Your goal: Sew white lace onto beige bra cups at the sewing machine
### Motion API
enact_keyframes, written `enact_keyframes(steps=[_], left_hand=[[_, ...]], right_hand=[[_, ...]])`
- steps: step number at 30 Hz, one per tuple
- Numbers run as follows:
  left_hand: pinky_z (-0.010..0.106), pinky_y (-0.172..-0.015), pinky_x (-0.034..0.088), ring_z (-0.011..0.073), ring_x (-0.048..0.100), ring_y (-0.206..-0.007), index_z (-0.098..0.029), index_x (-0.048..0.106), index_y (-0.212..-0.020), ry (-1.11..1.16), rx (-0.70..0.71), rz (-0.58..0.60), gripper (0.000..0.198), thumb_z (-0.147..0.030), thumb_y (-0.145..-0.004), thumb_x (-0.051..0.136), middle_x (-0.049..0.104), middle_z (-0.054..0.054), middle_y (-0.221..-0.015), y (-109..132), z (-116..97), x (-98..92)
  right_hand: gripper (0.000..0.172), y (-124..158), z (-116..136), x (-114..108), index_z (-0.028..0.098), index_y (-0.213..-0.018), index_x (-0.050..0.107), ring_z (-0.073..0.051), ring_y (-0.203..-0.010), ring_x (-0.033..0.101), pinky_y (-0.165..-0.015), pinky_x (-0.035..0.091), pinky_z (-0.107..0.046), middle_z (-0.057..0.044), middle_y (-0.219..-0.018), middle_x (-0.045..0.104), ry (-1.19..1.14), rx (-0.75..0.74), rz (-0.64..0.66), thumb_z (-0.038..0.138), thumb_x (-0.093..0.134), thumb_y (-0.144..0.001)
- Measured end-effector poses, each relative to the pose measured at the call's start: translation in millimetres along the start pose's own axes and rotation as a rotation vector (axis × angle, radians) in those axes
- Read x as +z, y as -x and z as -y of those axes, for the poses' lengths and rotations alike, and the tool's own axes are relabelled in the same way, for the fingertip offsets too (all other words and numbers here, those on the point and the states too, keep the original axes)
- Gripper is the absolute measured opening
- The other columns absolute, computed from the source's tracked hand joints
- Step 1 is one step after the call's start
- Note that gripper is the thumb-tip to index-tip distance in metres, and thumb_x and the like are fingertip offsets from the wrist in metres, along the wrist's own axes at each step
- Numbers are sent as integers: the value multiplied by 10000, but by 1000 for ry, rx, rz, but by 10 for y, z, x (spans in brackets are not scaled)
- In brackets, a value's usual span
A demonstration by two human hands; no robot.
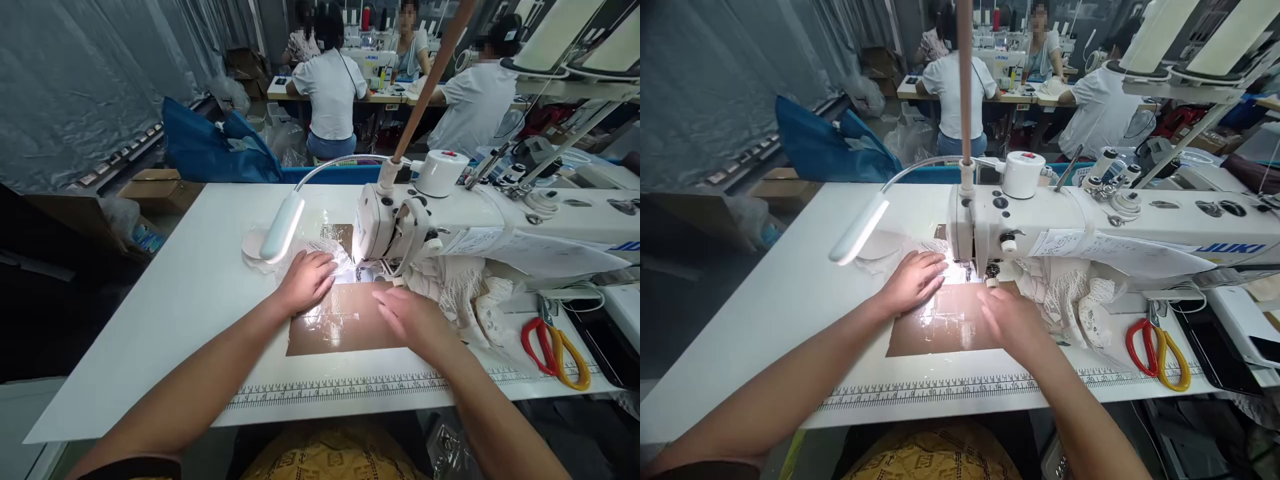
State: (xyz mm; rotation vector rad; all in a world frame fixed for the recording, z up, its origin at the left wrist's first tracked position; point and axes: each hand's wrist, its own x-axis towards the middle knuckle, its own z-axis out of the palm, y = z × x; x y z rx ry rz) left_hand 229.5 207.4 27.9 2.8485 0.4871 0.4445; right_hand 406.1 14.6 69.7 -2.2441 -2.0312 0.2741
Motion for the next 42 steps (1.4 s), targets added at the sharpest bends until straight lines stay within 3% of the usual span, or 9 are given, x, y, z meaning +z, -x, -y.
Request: enact_keyframes(steps=[3, 6, 12, 18, 23, 27, 32, 38, 42], left_hand=[[514, -962, 391, 328, 545, -1173, -142, 685, -1080, 63, -54, -1, 289, -197, -905, 462, 640, 142, -1239, 10, 28, -33], [438, -945, 455, 271, 594, -1123, -171, 709, -1011, 121, -45, 26, 242, -178, -899, 496, 687, 101, -1160, 92, -22, -168], [414, -1094, 385, 240, 479, -1298, -260, 681, -1153, 580, 220, 460, 287, -310, -875, 628, 583, 49, -1347, 433, -362, -547], [420, -1110, 353, 273, 444, -1325, -223, 563, -1318, 622, -181, 202, 565, -440, -808, 671, 498, 86, -1429, 406, -250, -609], [349, -1017, 422, 274, 503, -1269, -172, 443, -1413, 622, -278, 375, 764, -401, -736, 716, 528, 118, -1396, 184, -175, -502], [309, -842, 474, 254, 614, -1054, -153, 597, -1264, 627, -328, 416, 540, -297, -748, 667, 635, 98, -1248, 137, -235, -486], [261, -664, 453, 206, 625, -838, -140, 708, -964, 854, -304, 380, 292, -336, -752, 664, 693, 59, -943, 213, -197, -455], [239, -578, 440, 158, 583, -708, -125, 686, -857, 1075, -389, 366, 307, -411, -747, 698, 640, 44, -801, 260, -168, -371], [216, -528, 406, 120, 535, -621, -128, 635, -753, 1153, -437, 350, 304, -426, -754, 696, 591, 14, -707, 257, -181, -346]], right_hand=[[300, 284, -66, -140, 187, -1165, 632, -221, -847, 657, -646, 487, -304, -90, -1027, 677, 86, 64, 81, 188, 438, -937], [338, 550, -203, -56, 162, -1163, 647, -264, -928, 659, -718, 524, -345, -123, -1079, 674, 241, 123, 119, 93, 494, -869], [502, 785, -512, 285, 154, -1240, 627, -282, -998, 657, -783, 558, -363, -147, -1199, 653, 437, 47, 49, -25, 497, -789], [301, 762, -603, 308, 99, -1106, 674, -253, -852, 678, -684, 573, -345, -142, -1034, 707, 390, -101, -190, 101, 463, -892], [261, 790, -464, 197, 111, -1131, 629, -250, -888, 648, -744, 550, -363, -115, -955, 720, 180, -213, -435, 146, 457, -937], [327, 768, -283, 170, 190, -1255, 548, -225, -974, 633, -872, 513, -381, -83, -1051, 706, -73, -255, -520, 140, 485, -938], [282, 559, -75, 181, 198, -1199, 546, -196, -922, 650, -758, 520, -304, -81, -1038, 686, -406, -74, -310, 240, 384, -972], [312, 82, 181, 160, 207, -1069, 601, -171, -683, 579, -638, 459, -290, -8, -812, 633, -657, 176, -55, 437, 524, -874], [238, -191, 289, 227, 191, -889, 636, -153, -661, 529, -622, 414, -274, 15, -740, 590, -778, 167, 29, 401, 619, -778]])
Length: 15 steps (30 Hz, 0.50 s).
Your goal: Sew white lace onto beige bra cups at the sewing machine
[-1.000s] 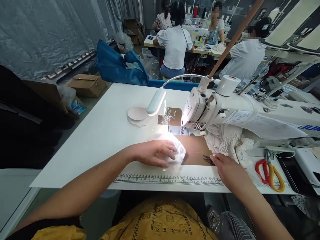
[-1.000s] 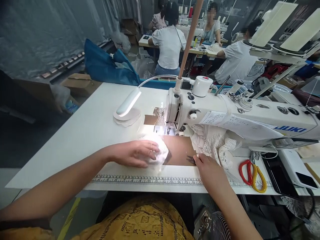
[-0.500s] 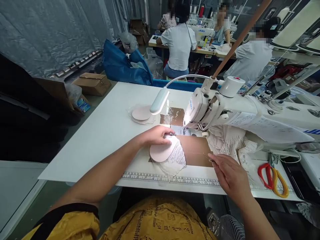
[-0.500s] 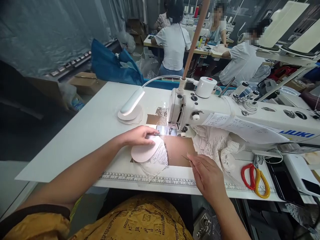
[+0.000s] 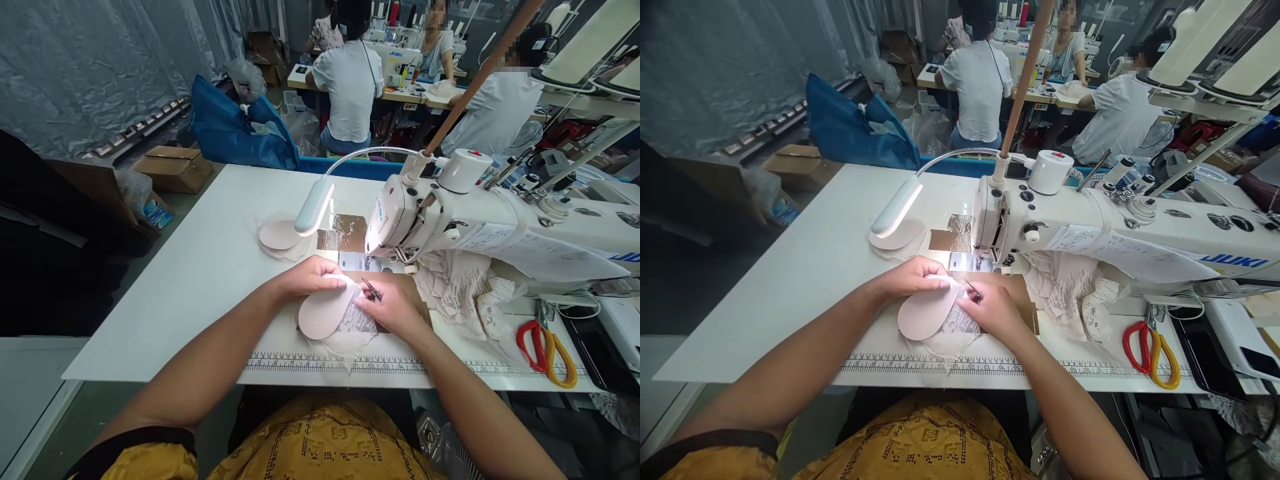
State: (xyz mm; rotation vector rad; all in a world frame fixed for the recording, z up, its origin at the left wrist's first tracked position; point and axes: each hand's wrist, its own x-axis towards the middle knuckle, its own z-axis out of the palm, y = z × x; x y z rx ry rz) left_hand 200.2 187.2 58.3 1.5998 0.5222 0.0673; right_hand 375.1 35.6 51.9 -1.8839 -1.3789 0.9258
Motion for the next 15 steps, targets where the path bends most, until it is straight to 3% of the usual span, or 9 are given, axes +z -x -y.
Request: enact_keyframes(steps=[3, 11, 15], left_hand=[[204, -498, 379, 108, 507, -588, -129, 588, -702, 20, -10, -47, 320, -427, -758, 691, 564, 2, -670, 4, -14, -3], [209, -532, 390, 114, 513, -623, -125, 596, -759, 34, -46, -48, 313, -428, -780, 668, 558, 4, -713, 6, -4, -47], [213, -575, 405, 119, 523, -673, -134, 600, -785, -30, -13, -31, 313, -444, -814, 639, 557, 7, -767, -15, 5, -53]], right_hand=[[230, -56, -8, 16, 187, -709, 561, -136, -599, 495, -569, 388, -259, 32, -631, 517, -141, 64, 93, 395, 578, -806], [210, -12, -87, -35, 178, -829, 626, -159, -637, 569, -568, 461, -270, 12, -696, 595, -427, 193, 153, 371, 640, -747], [161, -29, -116, -66, 169, -792, 629, -145, -657, 534, -612, 421, -265, 17, -699, 579, -303, 115, 103, 325, 625, -753]])
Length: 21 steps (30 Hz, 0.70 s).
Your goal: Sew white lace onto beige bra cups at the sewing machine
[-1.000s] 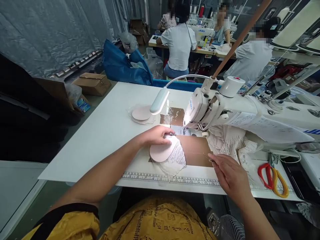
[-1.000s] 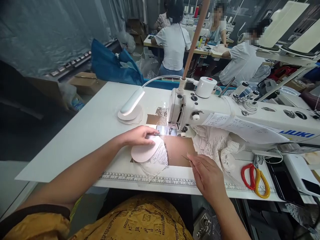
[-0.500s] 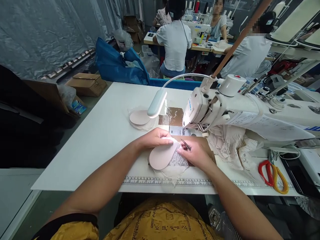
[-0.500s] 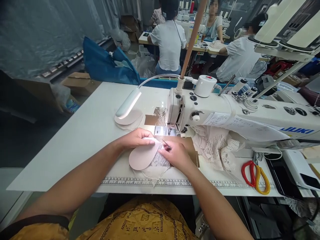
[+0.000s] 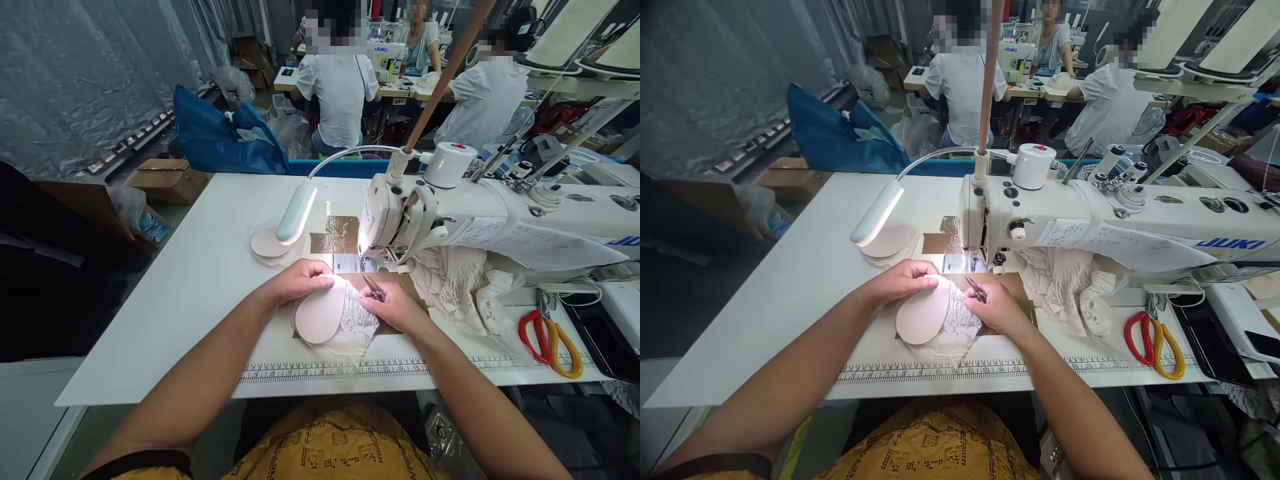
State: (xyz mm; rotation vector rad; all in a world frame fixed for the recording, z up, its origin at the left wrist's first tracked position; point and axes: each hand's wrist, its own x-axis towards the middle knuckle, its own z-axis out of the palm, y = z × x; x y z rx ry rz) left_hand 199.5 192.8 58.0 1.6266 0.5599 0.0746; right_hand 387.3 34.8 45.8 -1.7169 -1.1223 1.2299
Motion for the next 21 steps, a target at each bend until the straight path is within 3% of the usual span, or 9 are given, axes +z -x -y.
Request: enact_keyframes(steps=[3, 8, 11, 14, 19, 21], left_hand=[[222, -623, 426, 144, 551, -762, -141, 613, -810, -85, 64, 5, 298, -438, -832, 617, 584, 31, -868, -41, -44, 22], [243, -652, 446, 149, 560, -764, -165, 631, -1051, -158, 63, 63, 391, -426, -767, 694, 622, 38, -919, -132, -150, 60], [234, -596, 428, 132, 541, -672, -136, 669, -911, -126, 6, 93, 340, -448, -775, 678, 616, 23, -784, -183, -153, 87], [226, -542, 395, 120, 509, -604, -115, 654, -754, -144, 23, 48, 346, -457, -803, 636, 579, 16, -676, -265, -98, 134], [252, -614, 413, 154, 562, -681, -131, 660, -715, -533, 215, -17, 348, -407, -885, 533, 630, 37, -713, -456, -64, 174], [270, -661, 447, 180, 599, -746, -144, 692, -831, -650, 244, -4, 327, -417, -895, 523, 668, 53, -802, -465, -105, 149]], right_hand=[[154, -9, 30, -40, 176, -705, 587, -133, -633, 473, -602, 365, -260, 34, -651, 521, 127, -66, -5, 317, 590, -767], [200, -9, 112, -76, 201, -655, 488, -119, -590, 405, -570, 298, -249, 56, -600, 436, 179, -131, 0, 324, 549, -799], [213, -12, 103, -89, 203, -642, 469, -120, -599, 402, -570, 293, -249, 53, -601, 427, 186, -158, -2, 315, 536, -811], [230, -31, 48, -91, 201, -613, 450, -118, -581, 387, -548, 268, -251, 51, -582, 404, 215, -169, -13, 291, 520, -812], [311, -68, 26, -104, 203, -530, 365, -111, -519, 343, -510, 203, -260, 53, -514, 347, 413, -179, -92, 263, 491, -808], [293, -63, 56, -149, 200, -536, 420, -117, -519, 378, -509, 205, -258, 47, -509, 403, 514, -135, -113, 285, 528, -794]])
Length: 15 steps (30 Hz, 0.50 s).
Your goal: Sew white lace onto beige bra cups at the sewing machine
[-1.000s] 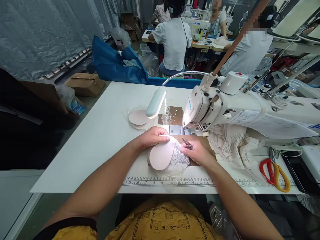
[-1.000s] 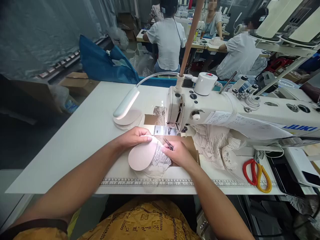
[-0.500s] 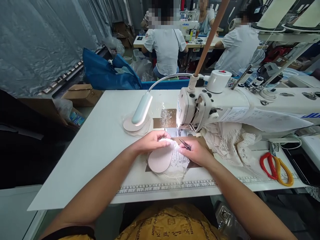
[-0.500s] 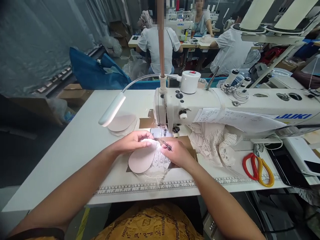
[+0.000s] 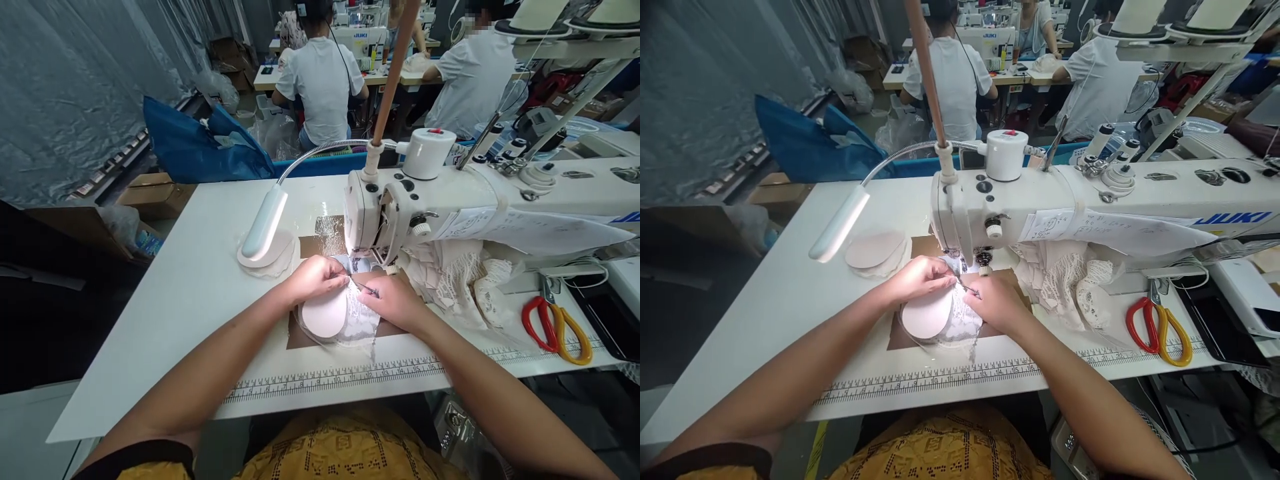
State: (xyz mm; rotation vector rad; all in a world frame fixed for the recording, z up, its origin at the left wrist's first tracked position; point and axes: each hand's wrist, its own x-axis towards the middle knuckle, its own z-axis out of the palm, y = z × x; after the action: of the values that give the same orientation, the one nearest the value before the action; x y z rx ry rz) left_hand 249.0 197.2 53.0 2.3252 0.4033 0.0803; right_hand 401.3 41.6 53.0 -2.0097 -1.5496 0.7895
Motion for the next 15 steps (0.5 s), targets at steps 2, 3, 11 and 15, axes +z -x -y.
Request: enact_keyframes(steps=[2, 3, 11, 15], left_hand=[[307, -726, 481, 219, 613, -849, -156, 680, -1010, -122, 14, -49, 336, -434, -889, 535, 673, 80, -931, 61, -50, -56], [333, -761, 492, 240, 607, -903, -159, 658, -1079, -196, 23, -103, 354, -432, -890, 536, 661, 97, -991, 118, -92, -74], [461, -894, 527, 312, 573, -1068, -91, 619, -1145, -453, 119, -92, 356, -317, -873, 572, 608, 182, -1209, 499, -427, 267], [475, -998, 488, 308, 546, -1179, -78, 595, -1220, -462, 203, -82, 357, -202, -903, 489, 578, 191, -1298, 421, -293, 314]], right_hand=[[238, 11, -8, -73, 202, -593, 500, -122, -517, 407, -507, 215, -254, 41, -533, 468, 80, 38, 6, 317, 556, -794], [219, 20, -19, -106, 204, -625, 531, -124, -516, 414, -507, 220, -252, 38, -548, 489, 109, 43, 1, 330, 556, -804], [235, 47, -120, 1, 211, -931, 697, -150, -679, 539, -574, 309, -248, -25, -802, 639, 263, -249, -83, 153, 487, -841], [371, 36, -142, 127, 196, -1046, 674, -162, -725, 560, -597, 339, -257, -41, -872, 630, 449, -243, -46, 63, 509, -742]])
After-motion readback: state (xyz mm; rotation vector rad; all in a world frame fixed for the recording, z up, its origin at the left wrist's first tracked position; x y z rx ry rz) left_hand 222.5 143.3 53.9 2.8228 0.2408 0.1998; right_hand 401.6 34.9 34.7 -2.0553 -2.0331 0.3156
